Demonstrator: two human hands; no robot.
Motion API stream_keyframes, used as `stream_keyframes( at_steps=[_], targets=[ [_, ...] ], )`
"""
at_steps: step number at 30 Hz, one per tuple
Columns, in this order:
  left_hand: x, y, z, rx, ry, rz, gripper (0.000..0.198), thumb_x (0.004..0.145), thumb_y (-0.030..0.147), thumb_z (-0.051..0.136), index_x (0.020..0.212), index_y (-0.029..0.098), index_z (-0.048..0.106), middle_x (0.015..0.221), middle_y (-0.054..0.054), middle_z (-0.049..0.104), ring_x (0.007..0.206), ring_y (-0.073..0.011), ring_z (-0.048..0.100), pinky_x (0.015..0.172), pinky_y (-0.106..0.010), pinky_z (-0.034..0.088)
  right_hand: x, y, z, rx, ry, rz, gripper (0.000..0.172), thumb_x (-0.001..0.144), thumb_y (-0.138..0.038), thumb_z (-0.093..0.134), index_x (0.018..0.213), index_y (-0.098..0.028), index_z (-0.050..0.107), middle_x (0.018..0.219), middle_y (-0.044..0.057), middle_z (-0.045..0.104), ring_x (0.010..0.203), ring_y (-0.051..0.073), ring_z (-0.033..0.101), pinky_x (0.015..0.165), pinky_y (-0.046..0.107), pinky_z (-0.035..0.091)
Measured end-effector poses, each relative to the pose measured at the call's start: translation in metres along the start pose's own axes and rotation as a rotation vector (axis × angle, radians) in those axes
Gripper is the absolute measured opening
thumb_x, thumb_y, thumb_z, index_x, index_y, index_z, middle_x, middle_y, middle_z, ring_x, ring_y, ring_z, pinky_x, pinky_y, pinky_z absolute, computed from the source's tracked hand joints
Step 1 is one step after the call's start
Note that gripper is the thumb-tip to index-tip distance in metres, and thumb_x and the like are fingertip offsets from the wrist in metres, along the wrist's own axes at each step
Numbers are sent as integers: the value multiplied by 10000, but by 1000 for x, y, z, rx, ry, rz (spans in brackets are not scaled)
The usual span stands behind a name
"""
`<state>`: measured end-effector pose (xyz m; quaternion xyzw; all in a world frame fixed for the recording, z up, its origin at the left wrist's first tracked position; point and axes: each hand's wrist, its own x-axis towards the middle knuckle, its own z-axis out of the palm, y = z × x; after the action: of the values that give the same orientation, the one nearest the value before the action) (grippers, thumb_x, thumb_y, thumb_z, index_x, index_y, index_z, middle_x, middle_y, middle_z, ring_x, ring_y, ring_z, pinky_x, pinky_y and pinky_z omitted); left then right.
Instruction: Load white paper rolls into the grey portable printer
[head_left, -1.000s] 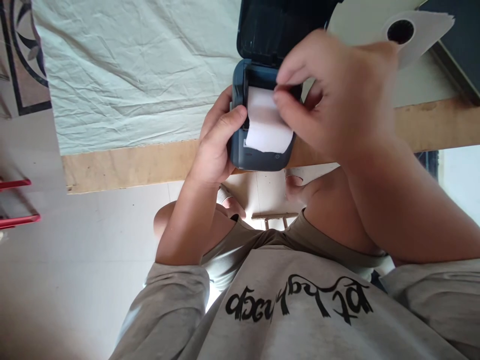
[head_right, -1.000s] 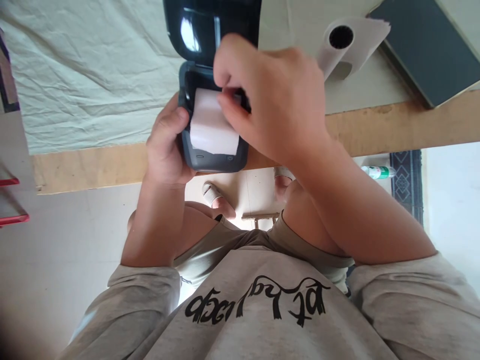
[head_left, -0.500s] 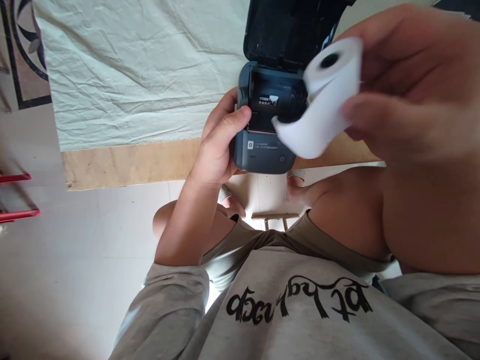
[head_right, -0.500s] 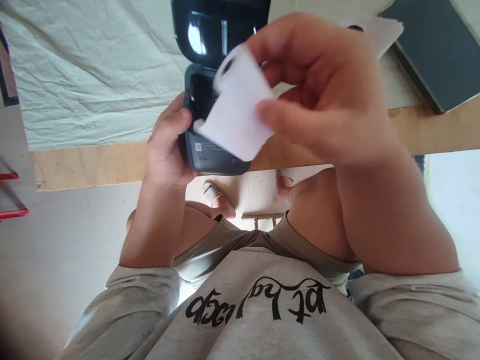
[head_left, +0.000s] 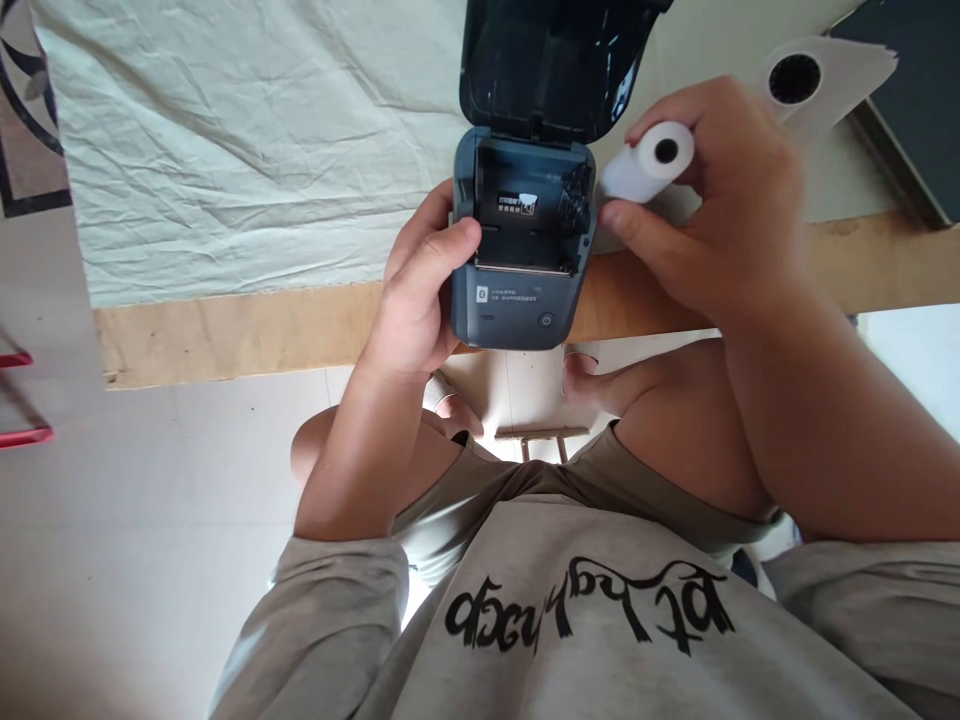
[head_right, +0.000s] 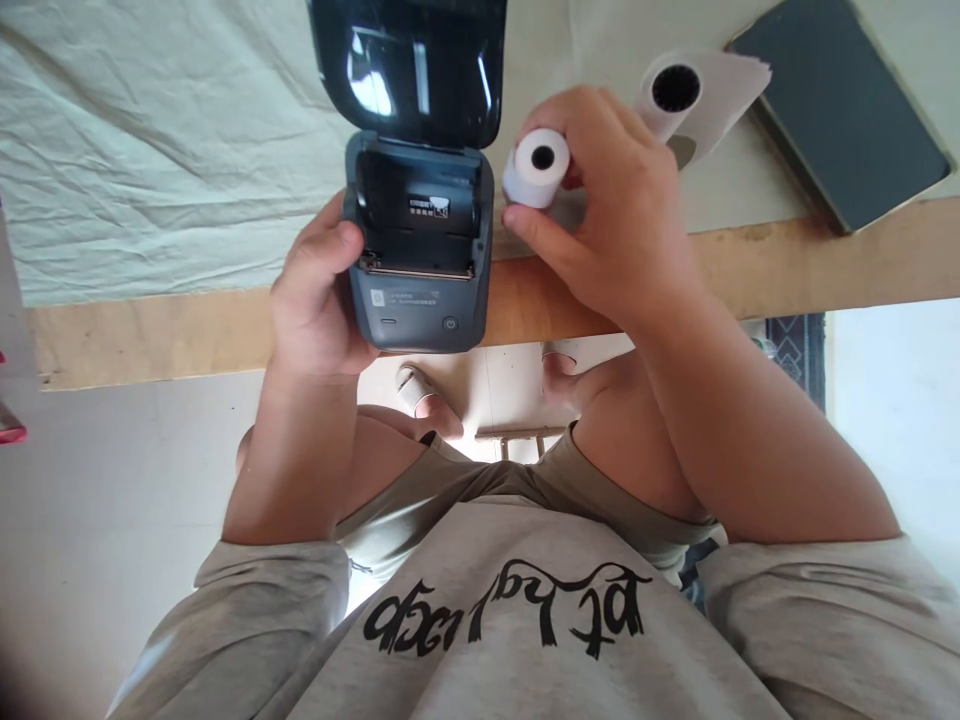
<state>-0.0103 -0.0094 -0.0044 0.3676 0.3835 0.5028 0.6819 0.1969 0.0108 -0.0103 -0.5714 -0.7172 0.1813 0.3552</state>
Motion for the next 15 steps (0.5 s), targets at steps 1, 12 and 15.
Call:
stream_keyframes(
  at_steps=[1,12,15],
  targets=[
    [0,-1,-1,7,3,5,190,862,358,530,962,217,611,907,-48,680,788,-189,637,610,-292,425,0,1,1,-7,-19,3,403,635,-323,729,1004,-217,607,1039,29,648,863,110,558,734,262,447],
    [-1,2,3,-27,67,-22,146,832,349,578,894,232,639,872,-37,682,769,-165,634,625,-280,442,-9,28,-27,-85,418,81,319,643,-227,665,953,-168,611,865,33,567,600,18,331,609,248,290],
    [0,2,2,-25,47,-9,150,847,320,551,892,210,642,818,-33,670,725,-153,640,562,-258,411,1,28,-25,-243,307,227,528,566,-207,720,1065,-122,571,1131,101,541,733,39,349,701,259,363]
  ],
)
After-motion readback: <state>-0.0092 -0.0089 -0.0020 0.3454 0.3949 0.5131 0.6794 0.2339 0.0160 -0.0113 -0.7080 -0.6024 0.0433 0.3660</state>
